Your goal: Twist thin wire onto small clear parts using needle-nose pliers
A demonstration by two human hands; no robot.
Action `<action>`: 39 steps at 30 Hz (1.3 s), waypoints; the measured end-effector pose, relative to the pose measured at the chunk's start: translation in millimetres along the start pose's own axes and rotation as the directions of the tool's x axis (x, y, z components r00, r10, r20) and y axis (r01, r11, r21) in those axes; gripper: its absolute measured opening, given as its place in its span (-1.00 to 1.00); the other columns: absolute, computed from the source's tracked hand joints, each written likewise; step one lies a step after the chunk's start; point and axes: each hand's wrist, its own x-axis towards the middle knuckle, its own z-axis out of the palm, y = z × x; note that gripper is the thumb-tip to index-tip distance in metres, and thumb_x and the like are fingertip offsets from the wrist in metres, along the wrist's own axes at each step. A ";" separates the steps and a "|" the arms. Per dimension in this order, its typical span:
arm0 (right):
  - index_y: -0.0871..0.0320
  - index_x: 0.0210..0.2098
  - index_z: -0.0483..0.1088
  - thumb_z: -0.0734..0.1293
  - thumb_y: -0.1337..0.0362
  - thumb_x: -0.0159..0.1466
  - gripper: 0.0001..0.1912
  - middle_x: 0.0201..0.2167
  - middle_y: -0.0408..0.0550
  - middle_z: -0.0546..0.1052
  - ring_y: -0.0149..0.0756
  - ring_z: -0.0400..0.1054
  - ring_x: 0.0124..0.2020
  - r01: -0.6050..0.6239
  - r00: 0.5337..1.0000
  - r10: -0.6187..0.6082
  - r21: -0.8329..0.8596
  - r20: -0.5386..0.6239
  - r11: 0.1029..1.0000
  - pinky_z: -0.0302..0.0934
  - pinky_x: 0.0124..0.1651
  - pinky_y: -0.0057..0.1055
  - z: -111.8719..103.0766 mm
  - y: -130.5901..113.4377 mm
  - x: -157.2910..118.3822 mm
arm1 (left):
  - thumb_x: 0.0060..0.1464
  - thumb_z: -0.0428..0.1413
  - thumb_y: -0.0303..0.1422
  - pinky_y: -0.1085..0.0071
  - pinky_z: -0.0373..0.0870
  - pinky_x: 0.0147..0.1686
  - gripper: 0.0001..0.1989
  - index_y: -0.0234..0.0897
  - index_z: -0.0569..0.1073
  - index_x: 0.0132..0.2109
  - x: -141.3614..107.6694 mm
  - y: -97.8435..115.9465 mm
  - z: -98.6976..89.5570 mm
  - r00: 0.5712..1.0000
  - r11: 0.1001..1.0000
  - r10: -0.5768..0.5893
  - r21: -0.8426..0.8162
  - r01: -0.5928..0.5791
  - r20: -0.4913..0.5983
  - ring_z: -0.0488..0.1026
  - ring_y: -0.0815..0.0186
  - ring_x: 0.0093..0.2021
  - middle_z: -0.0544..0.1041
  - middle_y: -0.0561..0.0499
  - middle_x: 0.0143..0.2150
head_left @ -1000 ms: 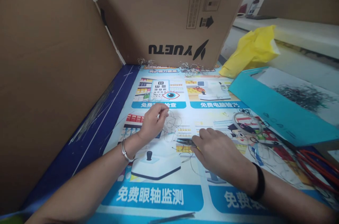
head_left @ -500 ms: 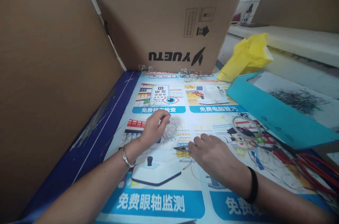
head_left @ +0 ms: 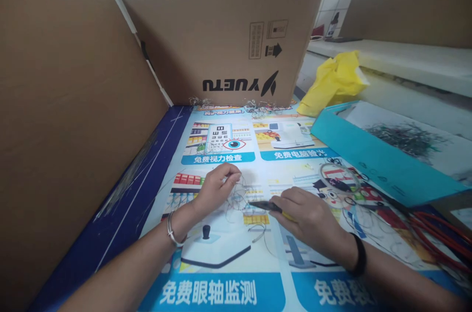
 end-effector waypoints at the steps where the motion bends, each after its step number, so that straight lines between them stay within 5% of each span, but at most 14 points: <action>1: 0.17 -0.28 0.43 0.20 0.24 0.30 -0.80 -0.40 -0.03 0.46 -0.32 0.32 -0.32 -0.027 1.000 0.027 0.009 -0.014 1.000 0.17 -0.26 -0.42 2.7 3.5 -1.0 | 0.16 -0.03 -0.41 0.41 0.33 -0.26 -0.87 -0.26 0.39 -0.31 0.3 -0.9 -0.1 1.000 1.000 -0.004 -0.001 0.004 0.010 0.41 0.34 -0.30 0.47 0.01 -0.33; 18: 0.16 -0.27 0.43 0.20 0.20 0.29 -0.78 -0.36 -0.02 0.47 -0.32 0.35 -0.29 -0.137 0.991 0.137 0.040 0.007 0.990 0.21 -0.20 -0.43 19.5 17.5 -4.1 | 0.11 0.02 -0.34 0.40 0.33 -0.31 -0.88 -0.25 0.42 -0.33 6.9 -2.0 -4.7 0.984 0.989 -0.136 -0.044 0.141 0.115 0.37 0.32 -0.34 0.43 0.03 -0.39; 27: 0.15 -0.22 0.41 0.21 0.21 0.28 -0.80 -0.36 -0.03 0.48 -0.33 0.37 -0.32 -0.173 0.984 0.175 0.079 -0.020 0.982 0.24 -0.25 -0.43 19.0 20.3 -4.4 | 0.16 -0.01 -0.31 0.36 0.33 -0.17 -0.86 -0.25 0.37 -0.31 -0.4 3.0 2.9 0.980 0.961 -0.185 -0.220 0.167 -0.065 0.40 0.30 -0.22 0.47 -0.02 -0.28; 39: 0.15 -0.21 0.40 0.22 0.23 0.28 -0.82 -0.37 -0.05 0.47 -0.34 0.36 -0.31 -0.191 0.982 0.190 0.145 0.017 0.971 0.23 -0.23 -0.43 18.7 22.1 -5.0 | 0.14 0.01 -0.36 0.35 0.33 -0.15 -0.90 -0.26 0.38 -0.32 -12.6 -0.9 9.2 0.980 0.967 -0.198 -0.166 0.194 -0.010 0.42 0.31 -0.21 0.48 -0.02 -0.24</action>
